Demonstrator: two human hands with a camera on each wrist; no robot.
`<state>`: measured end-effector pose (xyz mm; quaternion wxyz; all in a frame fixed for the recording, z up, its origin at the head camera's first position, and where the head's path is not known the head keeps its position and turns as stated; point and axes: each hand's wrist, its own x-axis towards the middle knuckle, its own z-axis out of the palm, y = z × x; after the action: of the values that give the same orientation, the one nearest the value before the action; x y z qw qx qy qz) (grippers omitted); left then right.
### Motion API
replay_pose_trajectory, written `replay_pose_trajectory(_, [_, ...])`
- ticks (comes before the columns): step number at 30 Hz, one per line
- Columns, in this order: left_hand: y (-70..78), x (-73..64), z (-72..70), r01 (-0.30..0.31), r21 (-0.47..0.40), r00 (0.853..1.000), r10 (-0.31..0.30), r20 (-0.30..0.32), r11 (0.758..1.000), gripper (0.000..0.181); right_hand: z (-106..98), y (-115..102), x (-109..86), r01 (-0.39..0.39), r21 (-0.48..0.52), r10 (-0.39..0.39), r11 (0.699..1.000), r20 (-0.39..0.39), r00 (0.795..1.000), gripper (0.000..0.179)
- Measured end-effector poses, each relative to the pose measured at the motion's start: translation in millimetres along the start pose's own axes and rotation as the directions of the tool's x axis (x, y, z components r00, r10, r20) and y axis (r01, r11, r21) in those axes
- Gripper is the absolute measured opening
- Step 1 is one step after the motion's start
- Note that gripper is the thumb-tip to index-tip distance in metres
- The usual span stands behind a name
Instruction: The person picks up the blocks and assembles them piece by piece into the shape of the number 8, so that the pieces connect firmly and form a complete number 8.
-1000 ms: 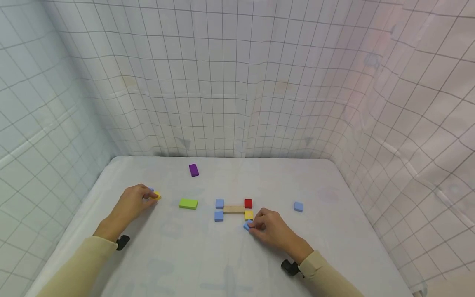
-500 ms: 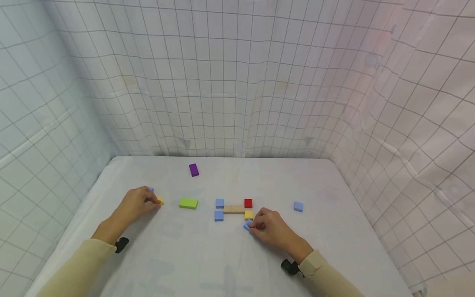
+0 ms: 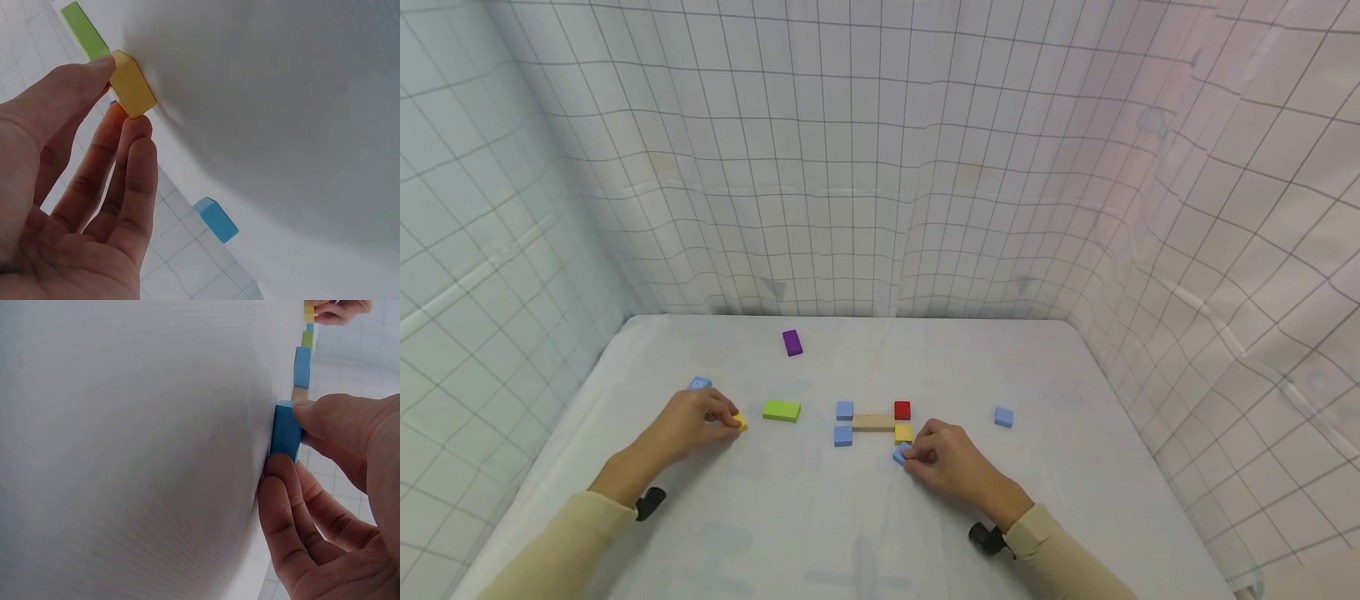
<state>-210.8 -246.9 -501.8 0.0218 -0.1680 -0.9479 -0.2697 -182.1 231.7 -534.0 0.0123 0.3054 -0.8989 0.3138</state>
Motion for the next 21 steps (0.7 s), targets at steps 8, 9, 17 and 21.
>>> replay_pose_trajectory(8, [11.3,-0.2,8.2,-0.073,-0.060,0.996,0.075,0.043,0.996,0.016,0.3,0.9,0.4,-0.005,-0.008,0.005,1.000,0.004,1.000,0.012])
replay_pose_trajectory(9, [12.8,0.0,9.2,-0.078,-0.067,0.995,0.082,0.049,0.995,0.016,0.3,1.0,0.5,-0.005,-0.008,0.005,1.000,0.004,1.000,0.012])
replay_pose_trajectory(17, [21.0,3.3,18.7,-0.128,-0.106,0.987,0.138,0.085,0.986,0.013,0.3,1.9,0.9,-0.002,0.002,0.002,1.000,0.006,1.000,0.012])
replay_pose_trajectory(21, [27.3,4.1,22.9,-0.172,-0.117,0.978,0.183,0.096,0.978,0.013,0.3,2.0,0.9,0.000,0.002,0.000,1.000,0.006,1.000,0.012])
